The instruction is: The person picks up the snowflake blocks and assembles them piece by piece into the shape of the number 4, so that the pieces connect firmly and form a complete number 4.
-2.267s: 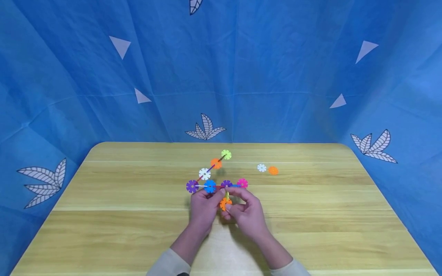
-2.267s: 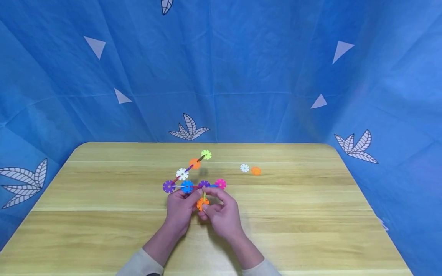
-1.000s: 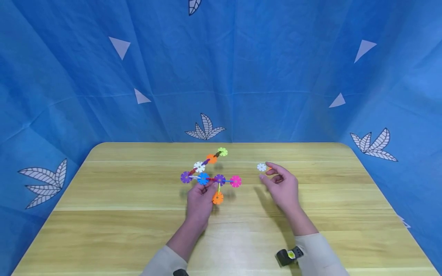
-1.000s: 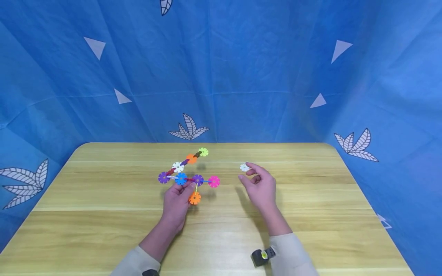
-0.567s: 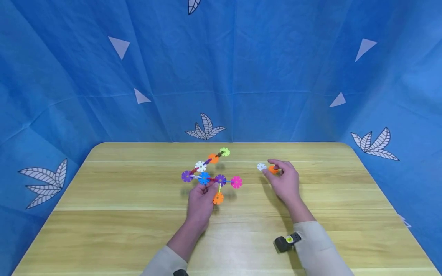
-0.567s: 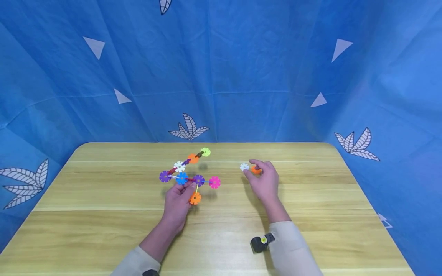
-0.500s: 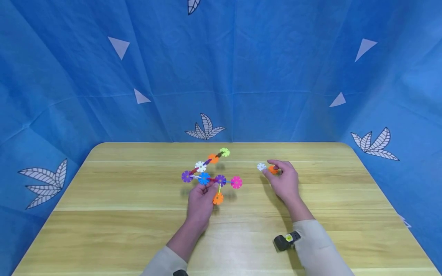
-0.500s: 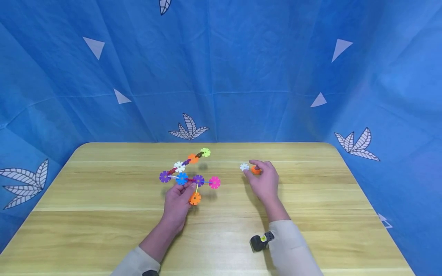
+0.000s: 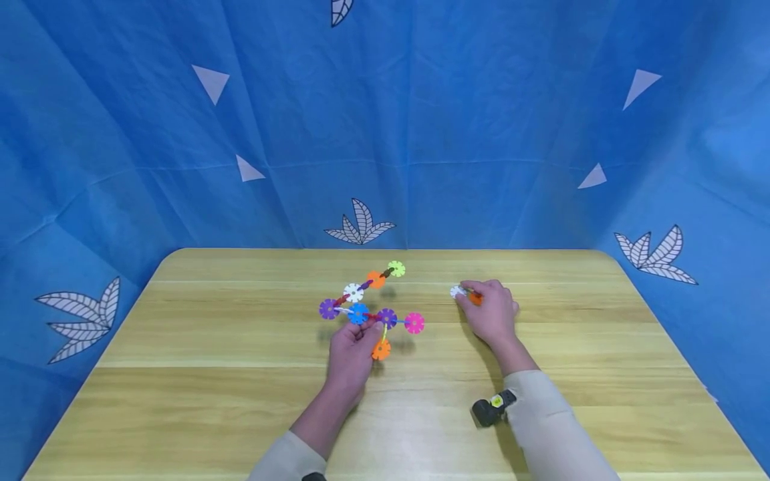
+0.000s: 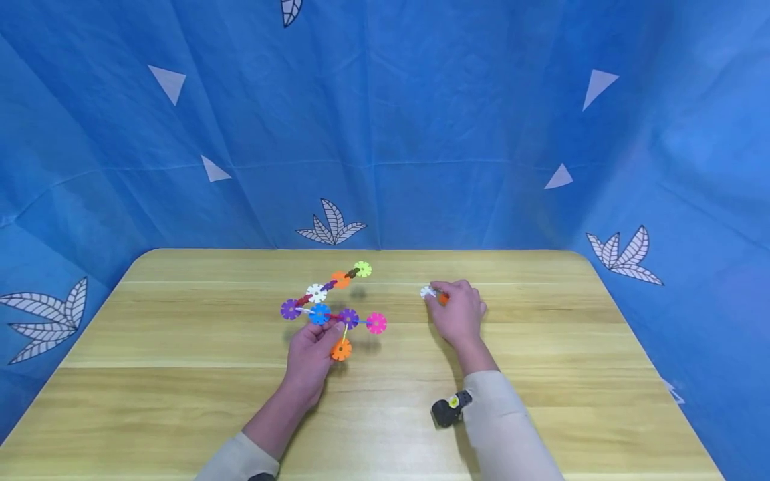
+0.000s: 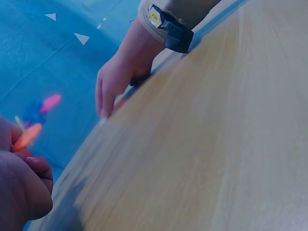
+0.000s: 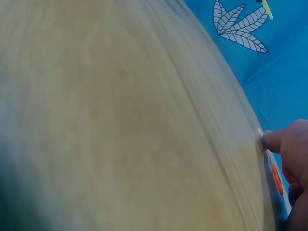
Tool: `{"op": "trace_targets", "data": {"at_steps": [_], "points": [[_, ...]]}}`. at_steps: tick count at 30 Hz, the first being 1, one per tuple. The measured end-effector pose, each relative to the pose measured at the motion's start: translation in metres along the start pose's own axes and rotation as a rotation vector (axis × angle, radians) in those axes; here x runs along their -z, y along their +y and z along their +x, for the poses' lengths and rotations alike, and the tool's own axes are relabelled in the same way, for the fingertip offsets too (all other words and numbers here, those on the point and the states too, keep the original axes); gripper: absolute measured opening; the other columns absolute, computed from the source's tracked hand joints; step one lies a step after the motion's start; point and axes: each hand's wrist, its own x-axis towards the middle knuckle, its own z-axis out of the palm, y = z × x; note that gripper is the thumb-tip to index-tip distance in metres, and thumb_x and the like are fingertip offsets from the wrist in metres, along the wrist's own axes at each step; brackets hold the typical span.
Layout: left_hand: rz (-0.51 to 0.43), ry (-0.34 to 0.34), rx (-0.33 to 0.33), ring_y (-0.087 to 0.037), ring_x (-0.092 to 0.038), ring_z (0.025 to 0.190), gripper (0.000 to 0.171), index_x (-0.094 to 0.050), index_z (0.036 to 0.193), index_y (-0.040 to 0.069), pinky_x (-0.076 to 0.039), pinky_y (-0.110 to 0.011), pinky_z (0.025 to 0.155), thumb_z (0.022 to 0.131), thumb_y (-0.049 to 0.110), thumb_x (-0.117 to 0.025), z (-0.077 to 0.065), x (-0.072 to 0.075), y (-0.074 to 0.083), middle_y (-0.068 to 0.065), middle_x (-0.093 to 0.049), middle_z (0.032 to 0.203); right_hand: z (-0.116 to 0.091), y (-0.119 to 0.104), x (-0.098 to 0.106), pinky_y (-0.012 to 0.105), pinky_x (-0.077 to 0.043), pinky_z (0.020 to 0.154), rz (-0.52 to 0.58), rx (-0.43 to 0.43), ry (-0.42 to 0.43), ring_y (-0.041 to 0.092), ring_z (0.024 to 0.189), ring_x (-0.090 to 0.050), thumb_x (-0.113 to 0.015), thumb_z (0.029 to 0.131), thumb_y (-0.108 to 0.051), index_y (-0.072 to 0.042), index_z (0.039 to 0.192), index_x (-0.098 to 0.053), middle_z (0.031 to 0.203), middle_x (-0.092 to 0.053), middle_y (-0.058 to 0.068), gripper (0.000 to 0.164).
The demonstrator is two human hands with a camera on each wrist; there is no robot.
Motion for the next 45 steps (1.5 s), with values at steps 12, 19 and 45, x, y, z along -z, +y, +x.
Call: {"op": "trace_targets", "data": {"at_steps": [12,19,45], "points": [[-0.003,-0.023,0.009,-0.018,-0.056,0.080,0.015,-0.064,0.096,-0.002,-0.052,-0.024,0.070,0.095,0.012,-0.068,-0.002,-0.003,0.001,-0.009,-0.062,0.091,0.004,0.000,0.001,0.054,-0.032,0.082,-0.050,-0.047,-0.060,0.036,0.102,-0.051,-0.071,0.095,-0.030,-0.014,0.119,-0.069,0.112,-0.059,0.012,0.029],[0.002,-0.026,0.017,-0.017,-0.055,0.079,0.012,-0.063,0.093,0.000,-0.051,-0.024,0.069,0.095,0.011,-0.068,-0.002,-0.003,0.001,-0.009,-0.062,0.091,0.003,-0.002,0.003,0.054,-0.031,0.090,0.106,-0.080,-0.032,0.032,0.098,-0.057,-0.078,0.089,-0.023,-0.011,0.103,-0.065,0.100,-0.067,0.008,0.021],[0.052,-0.035,0.020,-0.015,-0.058,0.082,0.018,-0.066,0.103,-0.004,-0.053,-0.025,0.072,0.097,0.014,-0.066,-0.004,-0.006,0.003,-0.007,-0.066,0.098,-0.030,-0.046,0.016,0.029,-0.056,0.073,0.654,0.002,-0.135,0.025,0.083,-0.068,-0.077,0.087,-0.004,-0.002,0.099,-0.071,0.089,-0.072,0.009,0.013]]}}
